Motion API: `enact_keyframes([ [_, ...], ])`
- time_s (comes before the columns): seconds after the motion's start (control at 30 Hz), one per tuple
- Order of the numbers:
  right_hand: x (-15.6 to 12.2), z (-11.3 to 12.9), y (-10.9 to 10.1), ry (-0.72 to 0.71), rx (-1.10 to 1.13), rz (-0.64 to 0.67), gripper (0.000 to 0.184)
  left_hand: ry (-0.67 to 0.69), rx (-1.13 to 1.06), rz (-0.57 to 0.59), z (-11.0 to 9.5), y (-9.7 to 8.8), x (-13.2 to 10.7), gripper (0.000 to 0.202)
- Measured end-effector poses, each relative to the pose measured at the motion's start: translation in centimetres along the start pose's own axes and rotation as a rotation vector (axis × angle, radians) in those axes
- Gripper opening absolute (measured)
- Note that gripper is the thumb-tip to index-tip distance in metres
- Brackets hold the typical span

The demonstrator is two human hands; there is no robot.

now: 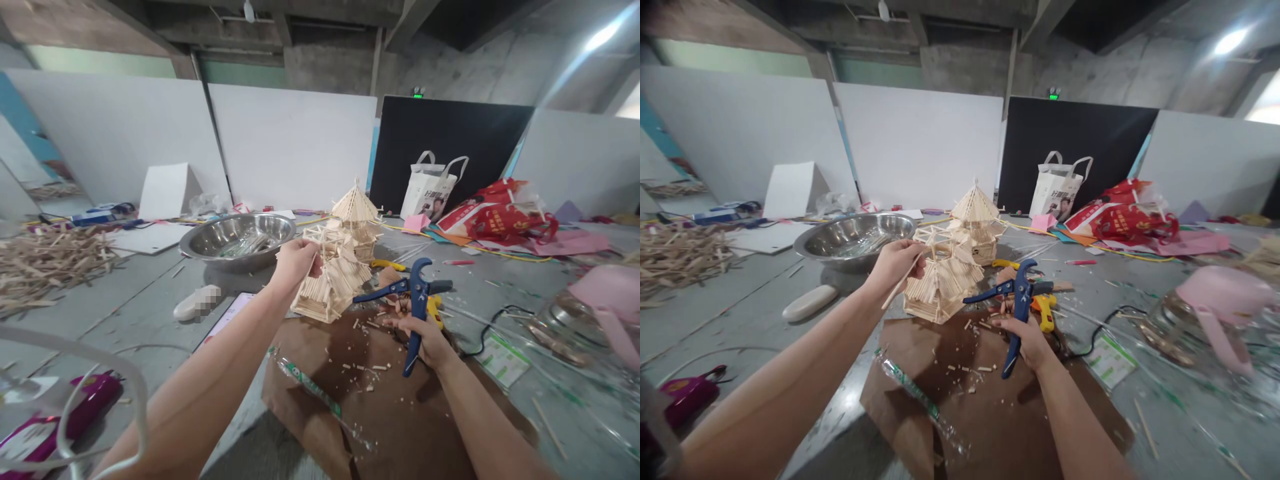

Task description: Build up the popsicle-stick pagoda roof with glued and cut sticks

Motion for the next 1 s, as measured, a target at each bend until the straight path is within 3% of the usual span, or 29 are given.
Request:
enact_keyframes([
  [0.23,-0.2,0.1,0.0,0.009,-0.004,-0.032,0.022,-0.106,-0.145,0.006,0.9,0.7,0.0,0.008],
  [0.43,-0.2,-0.5,0.3,0.028,-0.073,0.068,0.025,-0.104,-0.199,0.006,0.8,0.6,-0.3,0.008],
  [0.57,-0.8,0.0,0.9,0.074,-0.142,0.162,0.025,0.087,-0.219,0.049,0.2,0.9,-2.9,0.015],
  [0.63,-1.4,0.6,1.6,0.097,-0.136,0.251,0.027,0.113,-0.192,0.103,0.7,1.4,-5.0,0.016],
  [0.8,-3.3,1.0,3.7,0.226,-0.168,0.509,0.029,-0.013,-0.183,0.252,3.9,2.5,-9.4,0.020],
  [1.0,-4.0,-0.2,4.4,0.265,-0.230,0.579,0.034,-0.008,-0.198,0.180,6.6,1.9,-10.8,0.020],
])
Point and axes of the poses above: each hand's wrist, its own x-axis towards the middle knuckle, its own y-axis out of the palm, z = x × y, the point moved 7 cm from there along x, towards the middle knuckle, and after that the axes turned 8 degrees about -y, right-handed, at the moved point
